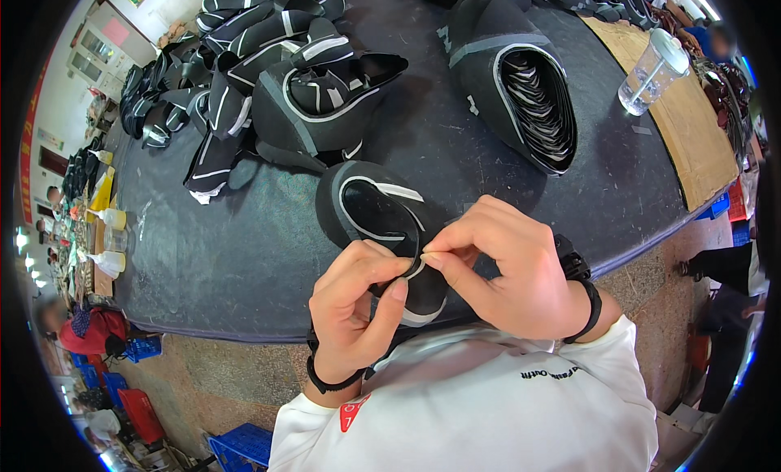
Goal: The person peels adhesive backing from white strips and presses them onto black shoe components by hand. They repeat this process for several pieces, picking them from a pile and placing the finished components into a stack.
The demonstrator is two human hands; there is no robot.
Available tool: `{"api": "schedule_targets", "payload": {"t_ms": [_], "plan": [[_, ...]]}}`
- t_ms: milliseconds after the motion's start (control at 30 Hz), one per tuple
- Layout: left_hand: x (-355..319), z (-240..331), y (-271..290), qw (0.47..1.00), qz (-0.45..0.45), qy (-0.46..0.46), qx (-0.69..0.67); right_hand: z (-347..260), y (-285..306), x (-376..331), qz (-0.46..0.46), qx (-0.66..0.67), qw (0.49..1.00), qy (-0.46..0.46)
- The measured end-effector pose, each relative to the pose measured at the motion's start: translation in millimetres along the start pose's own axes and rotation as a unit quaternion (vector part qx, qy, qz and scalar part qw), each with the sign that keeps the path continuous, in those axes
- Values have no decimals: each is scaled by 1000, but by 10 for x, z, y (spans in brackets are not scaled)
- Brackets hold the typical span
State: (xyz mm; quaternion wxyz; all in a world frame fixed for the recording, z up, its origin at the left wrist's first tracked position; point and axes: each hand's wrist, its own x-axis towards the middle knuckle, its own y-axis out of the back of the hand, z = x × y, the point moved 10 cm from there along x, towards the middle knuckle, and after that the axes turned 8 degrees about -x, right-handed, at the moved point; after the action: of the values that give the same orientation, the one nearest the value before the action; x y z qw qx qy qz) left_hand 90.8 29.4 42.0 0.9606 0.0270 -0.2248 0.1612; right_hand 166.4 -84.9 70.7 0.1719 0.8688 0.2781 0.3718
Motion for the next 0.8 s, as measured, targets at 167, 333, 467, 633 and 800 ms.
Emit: {"api": "schedule_targets", "payload": {"t_ms": [167,333,467,633,800], "plan": [[16,164,-136,997,-59,-27,-38,627,-294,-7,-108,143,961,-211],[58,-53,9,988,-34,79,-125,63,122,233,-53,65,996,28],[80,-21,-22,989,-44,71,-126,85,-308,204,-274,159,948,36],[33,-140,-37,977,-50,108,-179,131,-375,168,-327,229,916,41],[1,-278,-49,942,-59,163,-286,126,-443,89,-379,335,861,54]]}}
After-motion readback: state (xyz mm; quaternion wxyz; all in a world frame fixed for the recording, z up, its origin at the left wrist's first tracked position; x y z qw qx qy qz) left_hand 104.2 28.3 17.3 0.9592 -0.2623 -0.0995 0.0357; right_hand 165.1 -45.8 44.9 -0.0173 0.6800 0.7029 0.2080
